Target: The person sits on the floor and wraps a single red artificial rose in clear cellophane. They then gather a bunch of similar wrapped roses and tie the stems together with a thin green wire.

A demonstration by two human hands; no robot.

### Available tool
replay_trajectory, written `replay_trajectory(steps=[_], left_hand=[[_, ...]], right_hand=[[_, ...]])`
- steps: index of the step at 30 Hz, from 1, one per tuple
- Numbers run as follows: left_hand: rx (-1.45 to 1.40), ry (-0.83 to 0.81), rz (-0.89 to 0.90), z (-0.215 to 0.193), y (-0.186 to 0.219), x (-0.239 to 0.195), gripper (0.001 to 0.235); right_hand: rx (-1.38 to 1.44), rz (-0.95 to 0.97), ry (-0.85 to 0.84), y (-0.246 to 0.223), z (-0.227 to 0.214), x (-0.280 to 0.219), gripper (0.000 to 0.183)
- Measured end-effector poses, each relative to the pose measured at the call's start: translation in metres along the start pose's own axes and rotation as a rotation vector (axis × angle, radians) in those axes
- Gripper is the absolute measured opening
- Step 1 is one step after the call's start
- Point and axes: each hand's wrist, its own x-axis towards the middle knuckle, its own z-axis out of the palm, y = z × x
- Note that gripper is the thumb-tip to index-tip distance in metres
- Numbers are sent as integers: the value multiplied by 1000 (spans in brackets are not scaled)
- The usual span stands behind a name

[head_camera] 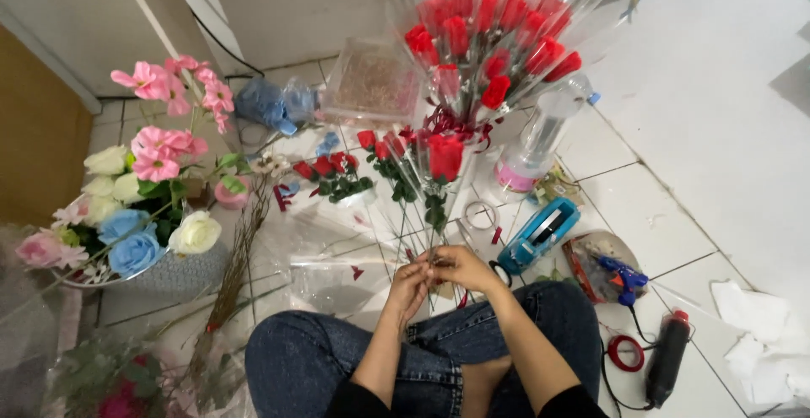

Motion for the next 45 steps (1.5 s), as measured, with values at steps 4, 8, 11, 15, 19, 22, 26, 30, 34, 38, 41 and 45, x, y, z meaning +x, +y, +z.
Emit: replay_trajectory(steps=[4,8,11,15,19,22,26,30,34,38,41,45], left_hand=[[5,-28,25,-4,-2,3,6],[0,-39,13,-64,-48,48,12],[-23,-26,22,-62,-52,50,11],[3,-15,53,-54,-44,44,13],[18,10,107,-51,-47,41,13],[42,38,130,-43,-43,33,16],[43,13,200,-56,-57,44,17],[71,12,253,-42,-46,32,21],[90,41,294,-39,-48,32,17],[170,152,375,-29,-43,26,16],[196,199,425,-22,-39,21,17],[228,240,490,-12,-34,13,16]], right_hand=[[20,11,4,-8,-4,0,27],[30,0,-77,-6,-12,1,27],[-20,-19,-46,0,-11,4,20],[8,-44,25,0,-5,9,17],[-24,-29,102,-1,1,11,19],[-54,-56,156,0,6,8,16],[-67,-88,193,-2,10,8,18],[-53,-77,200,-5,10,8,17],[-46,-82,201,-3,9,8,18],[8,-80,231,2,12,10,20],[84,-119,267,5,18,15,27],[249,-242,219,9,26,26,49]])
